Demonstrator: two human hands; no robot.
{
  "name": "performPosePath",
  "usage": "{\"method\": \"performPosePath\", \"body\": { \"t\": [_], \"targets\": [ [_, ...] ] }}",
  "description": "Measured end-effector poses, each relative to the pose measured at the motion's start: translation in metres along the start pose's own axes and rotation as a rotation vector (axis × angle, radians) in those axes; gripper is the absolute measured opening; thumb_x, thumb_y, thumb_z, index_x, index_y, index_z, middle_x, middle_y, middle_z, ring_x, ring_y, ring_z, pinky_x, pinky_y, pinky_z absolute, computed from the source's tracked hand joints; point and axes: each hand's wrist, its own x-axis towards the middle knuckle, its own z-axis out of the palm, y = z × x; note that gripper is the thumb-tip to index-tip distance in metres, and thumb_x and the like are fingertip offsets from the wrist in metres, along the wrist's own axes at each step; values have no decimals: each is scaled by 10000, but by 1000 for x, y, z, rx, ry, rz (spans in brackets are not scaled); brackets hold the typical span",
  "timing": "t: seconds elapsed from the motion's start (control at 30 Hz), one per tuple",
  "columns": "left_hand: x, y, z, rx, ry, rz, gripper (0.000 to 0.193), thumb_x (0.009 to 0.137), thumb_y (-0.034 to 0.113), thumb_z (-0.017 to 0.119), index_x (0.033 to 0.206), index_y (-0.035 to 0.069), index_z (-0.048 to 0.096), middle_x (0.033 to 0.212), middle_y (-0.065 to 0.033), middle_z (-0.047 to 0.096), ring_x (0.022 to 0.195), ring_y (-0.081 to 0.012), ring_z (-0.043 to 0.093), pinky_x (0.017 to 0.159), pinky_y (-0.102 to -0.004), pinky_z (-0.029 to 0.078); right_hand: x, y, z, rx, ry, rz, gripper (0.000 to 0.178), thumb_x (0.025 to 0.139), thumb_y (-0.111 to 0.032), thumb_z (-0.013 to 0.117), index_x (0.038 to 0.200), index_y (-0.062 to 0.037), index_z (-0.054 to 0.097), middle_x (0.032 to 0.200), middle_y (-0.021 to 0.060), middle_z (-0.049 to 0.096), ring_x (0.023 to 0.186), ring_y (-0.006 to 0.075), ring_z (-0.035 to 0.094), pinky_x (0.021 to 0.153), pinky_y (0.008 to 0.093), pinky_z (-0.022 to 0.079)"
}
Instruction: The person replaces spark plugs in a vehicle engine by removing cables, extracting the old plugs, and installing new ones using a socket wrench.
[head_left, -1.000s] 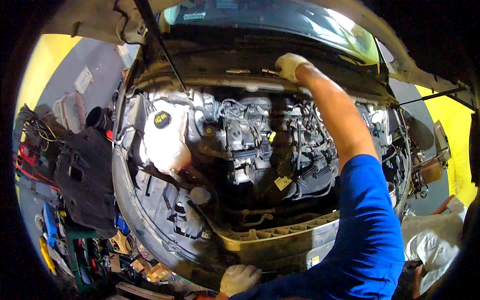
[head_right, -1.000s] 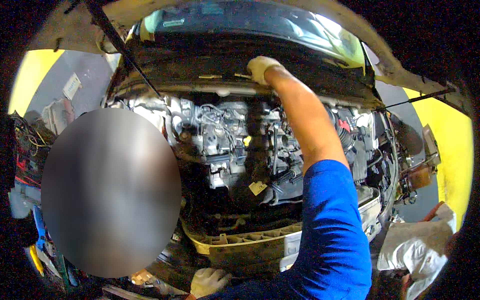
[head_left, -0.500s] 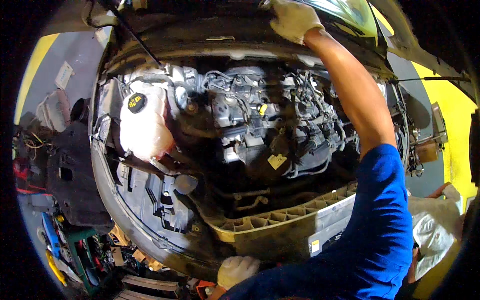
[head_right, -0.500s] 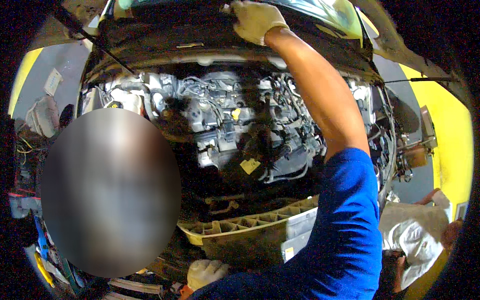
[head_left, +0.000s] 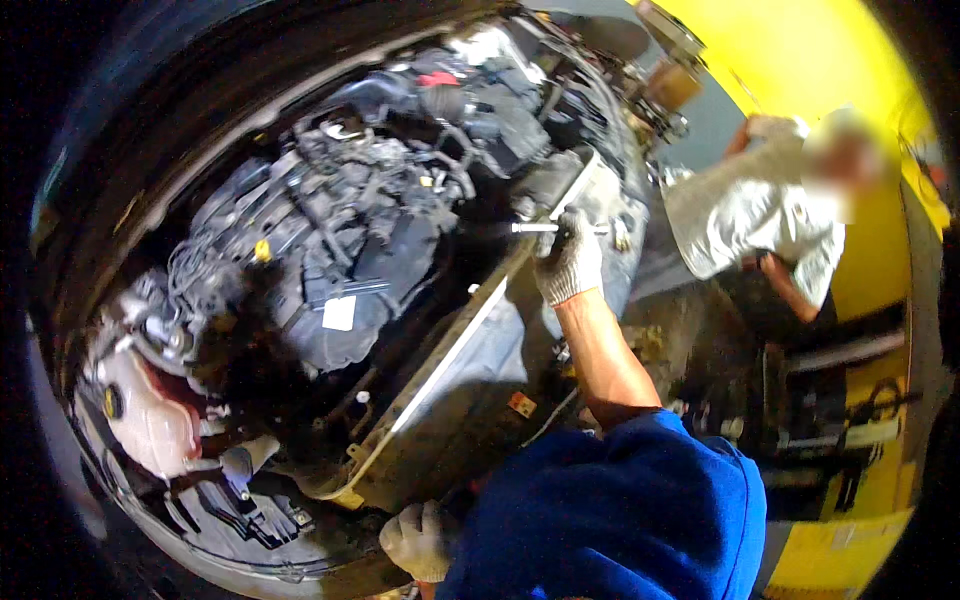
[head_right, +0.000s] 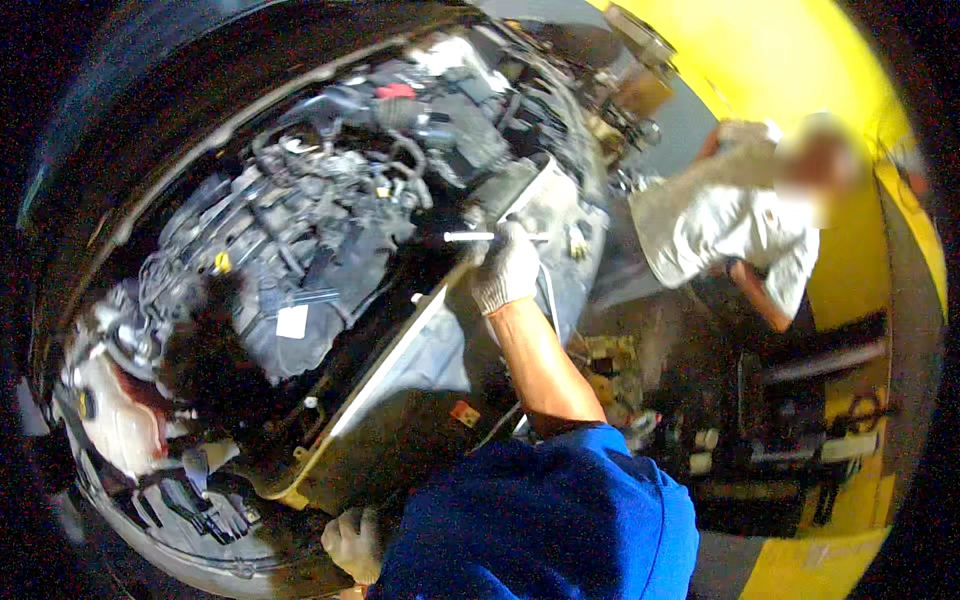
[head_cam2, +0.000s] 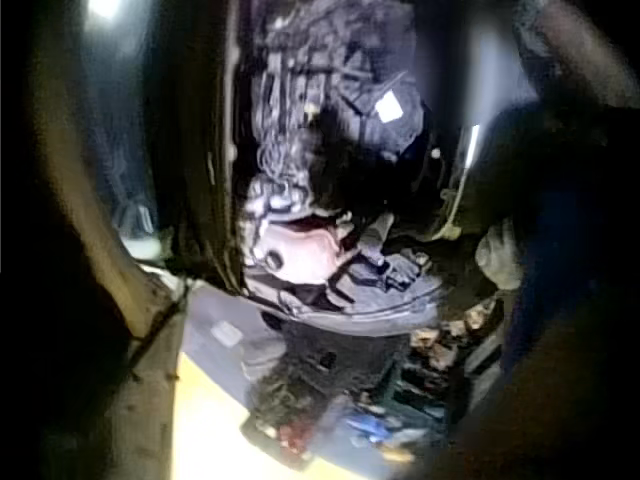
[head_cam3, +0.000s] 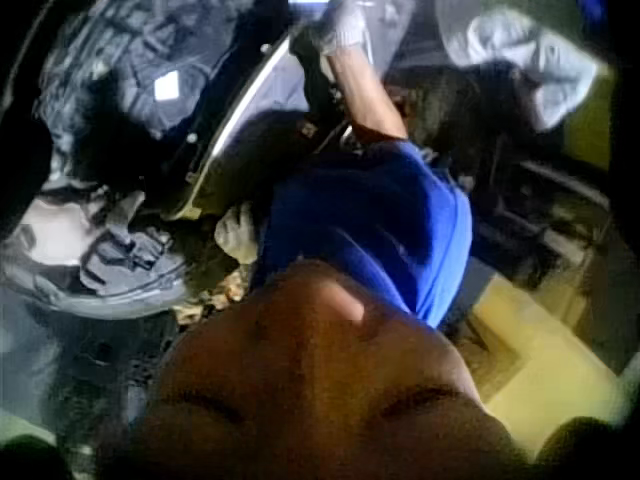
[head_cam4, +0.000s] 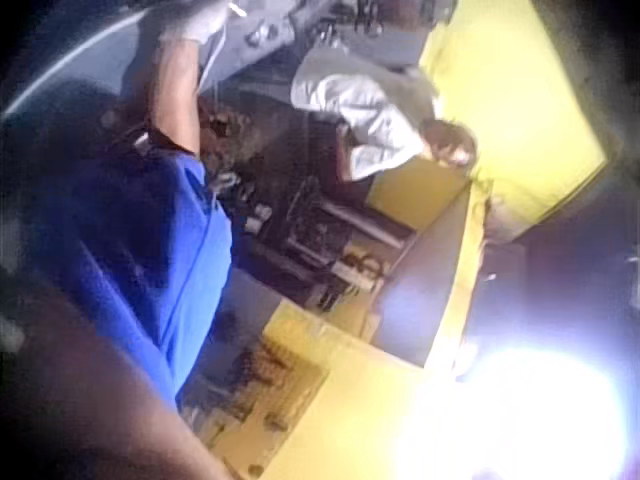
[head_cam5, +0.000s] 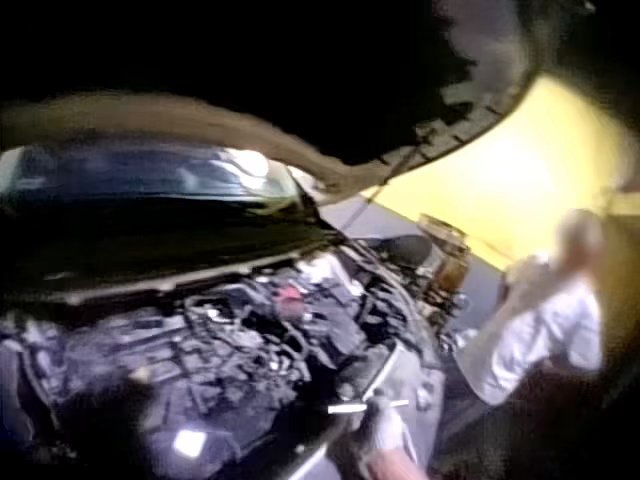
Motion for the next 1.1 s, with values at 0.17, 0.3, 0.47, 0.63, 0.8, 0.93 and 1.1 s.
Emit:
{"method": "performPosePath", "body": {
  "t": [0.17, 0.3, 0.47, 0.63, 0.8, 0.93, 1.1],
  "targets": [
    [10, 10, -2, -56, -19, 70, 241, 710, 256, 706, 924, 146, 686, 904, -68, 641, 800, -332, 598, 698, -468, 469, -33, -80, -55, 97, 53, 44, 104, 933, -128, 462, 874, -48, 494, 696, 79, 556, 449, 152, 481, 367, 236, 390],
    [5, 9, -5, -14, -31, 77, 250, 685, 233, 727, 917, 151, 680, 914, -77, 638, 816, -341, 593, 728, -477, 465, -1, -84, -106, 136, 97, 44, 170, 931, -195, 462, 836, -54, 472, 656, 95, 530, 447, 141, 446, 369, 232, 365],
    [4, 17, -10, 59, -27, 31, 257, 670, 197, 737, 918, 153, 683, 930, -76, 634, 858, -348, 590, 761, -487, 458, -14, -86, -103, 251, 117, 154, 126, 902, -161, 497, 808, -82, 464, 647, 60, 493, 466, 116, 422, 382, 223, 344],
    [7, 25, -13, 62, -69, -2, 264, 665, 187, 742, 920, 154, 685, 959, -77, 636, 898, -348, 585, 801, -494, 450, 1, -81, -127, 266, 84, 140, 131, 896, -159, 500, 793, -92, 457, 648, 51, 489, 472, 107, 417, 384, 215, 326],
    [3, 23, -8, 62, -53, 10, 263, 670, 189, 747, 925, 163, 686, 958, -81, 633, 887, -352, 582, 788, -498, 450, 8, -81, -135, 285, 69, 121, 129, 893, -160, 507, 795, -79, 486, 650, 56, 499, 478, 125, 438, 399, 246, 356],
    [2, 27, -9, 71, -55, -15, 249, 678, 195, 748, 918, 159, 695, 951, -83, 631, 884, -356, 580, 776, -502, 448, 4, -85, -135, 300, 83, 128, 126, 890, -157, 509, 808, -61, 506, 654, 65, 513, 486, 142, 457, 418, 267, 379],
    [2, 29, -13, 48, -92, -45, 238, 689, 184, 743, 923, 151, 707, 957, -94, 635, 898, -359, 578, 775, -497, 450, 6, -83, -145, 326, 22, 112, 119, 890, -142, 503, 812, -53, 511, 663, 75, 528, 495, 148, 476, 420, 267, 385]
  ]
}}
